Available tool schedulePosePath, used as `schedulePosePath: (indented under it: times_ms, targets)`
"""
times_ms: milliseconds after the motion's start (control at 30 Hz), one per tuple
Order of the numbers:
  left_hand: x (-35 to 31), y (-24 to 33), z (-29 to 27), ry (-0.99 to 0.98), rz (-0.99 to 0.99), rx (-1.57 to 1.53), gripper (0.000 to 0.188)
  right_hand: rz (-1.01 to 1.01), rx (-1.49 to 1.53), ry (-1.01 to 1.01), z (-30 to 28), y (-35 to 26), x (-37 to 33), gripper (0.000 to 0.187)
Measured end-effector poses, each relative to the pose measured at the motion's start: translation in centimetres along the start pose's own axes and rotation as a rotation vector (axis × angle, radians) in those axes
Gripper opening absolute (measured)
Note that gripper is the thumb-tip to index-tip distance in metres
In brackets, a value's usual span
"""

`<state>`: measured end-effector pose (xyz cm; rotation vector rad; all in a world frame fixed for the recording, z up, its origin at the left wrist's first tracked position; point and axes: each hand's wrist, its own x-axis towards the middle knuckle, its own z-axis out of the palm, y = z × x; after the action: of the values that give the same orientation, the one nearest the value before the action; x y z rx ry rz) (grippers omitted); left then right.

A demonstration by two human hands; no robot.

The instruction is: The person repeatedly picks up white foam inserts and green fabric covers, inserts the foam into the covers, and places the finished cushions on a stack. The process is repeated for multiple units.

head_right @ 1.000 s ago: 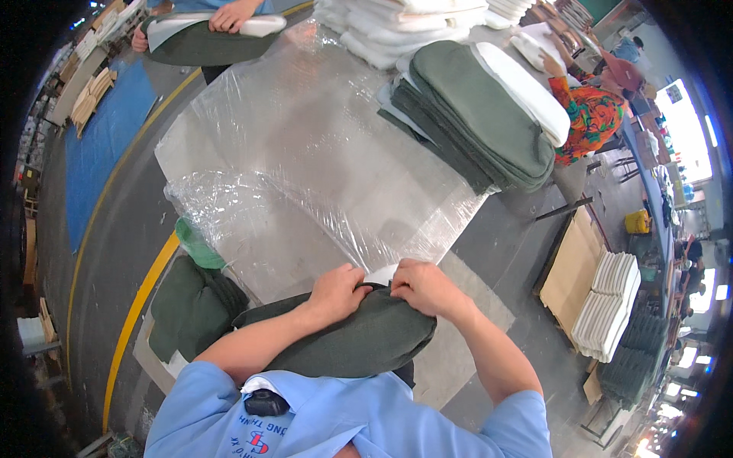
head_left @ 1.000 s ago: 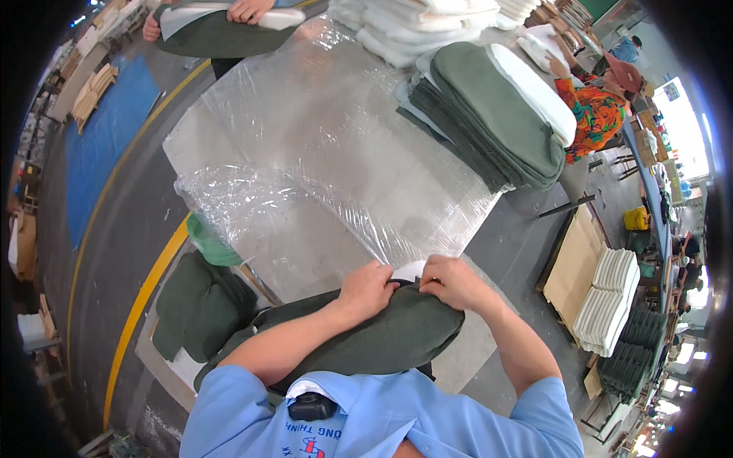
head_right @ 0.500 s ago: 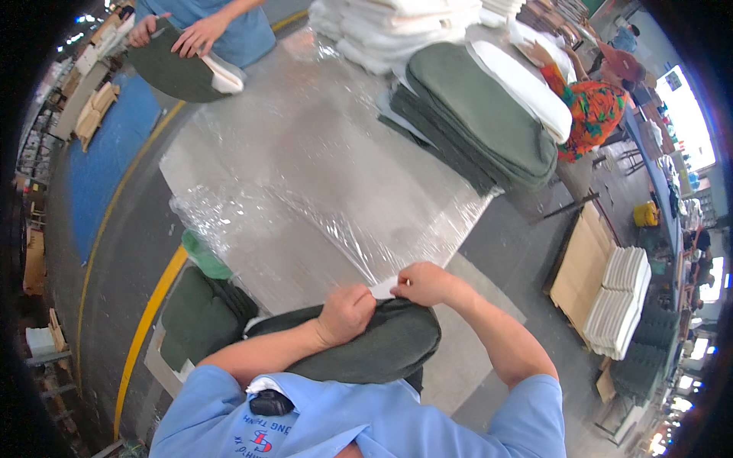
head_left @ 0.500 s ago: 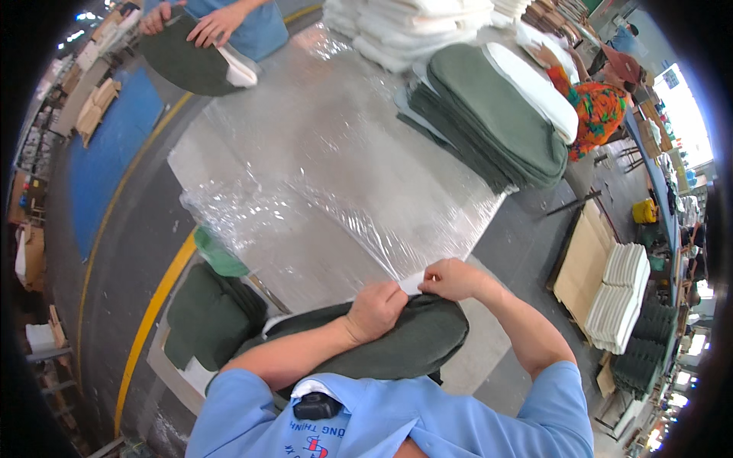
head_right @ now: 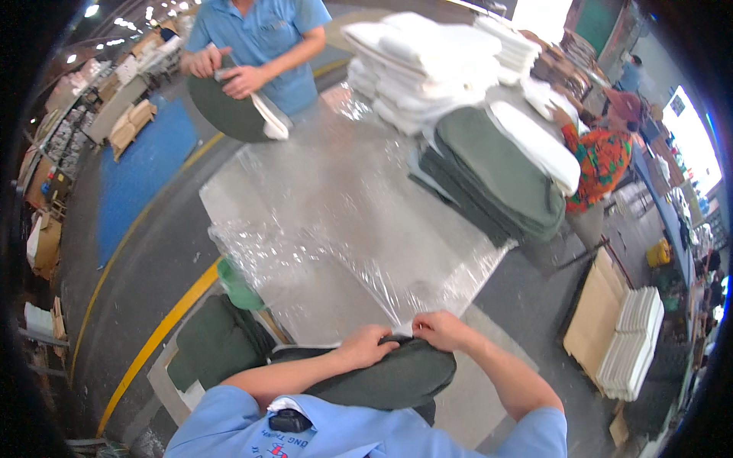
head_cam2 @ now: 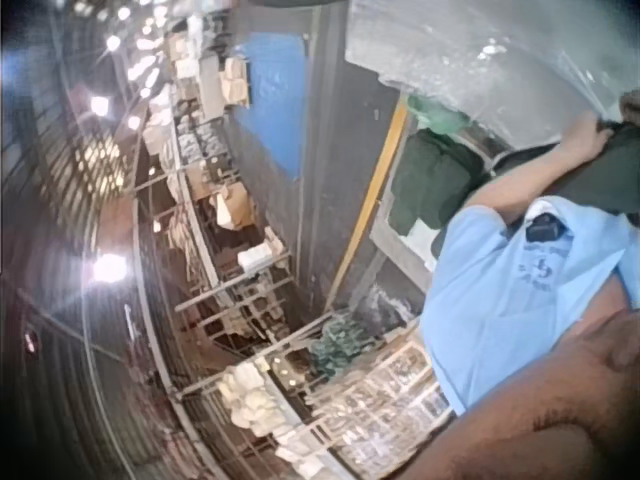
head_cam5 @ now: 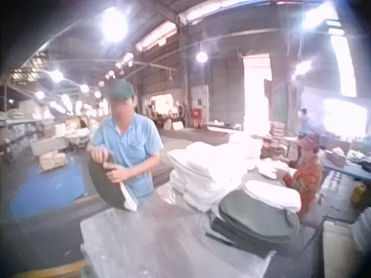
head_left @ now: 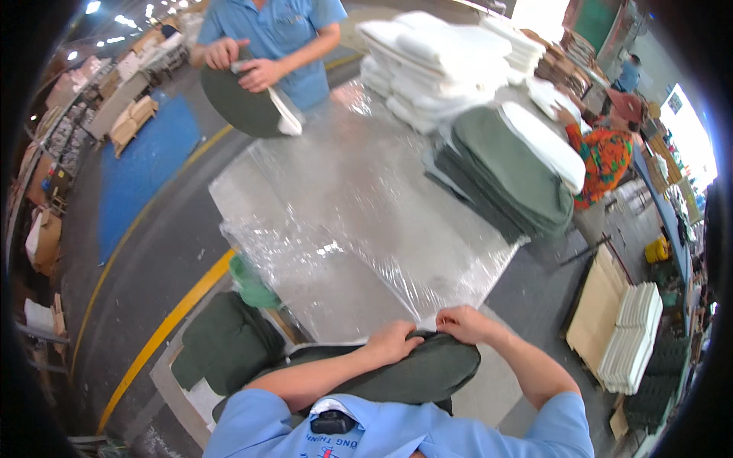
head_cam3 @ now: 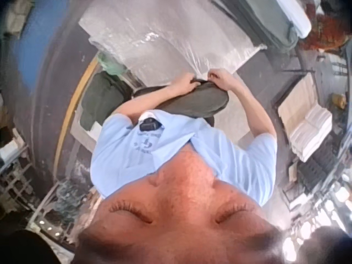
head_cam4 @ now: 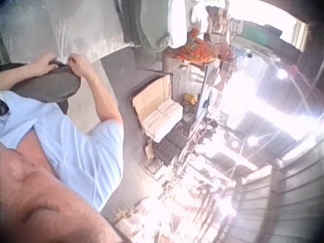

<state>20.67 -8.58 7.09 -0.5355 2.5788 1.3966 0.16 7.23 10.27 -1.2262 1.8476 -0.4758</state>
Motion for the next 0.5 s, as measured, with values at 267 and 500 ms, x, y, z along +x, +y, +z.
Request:
schedulePosePath:
  times_ms: [267,500]
  targets:
    - [-4.6,1.5,0.2,0.077,0.245,0.203,0.022,-0.158,-0.011,0.173,-3.1,-5.6,2.2,0.034]
    - [-4.7,1.9,-0.4,0.074,0.243,0.121,0.033,0.073,-0.077,-0.173,0.4,-3.9,4.0,0.050]
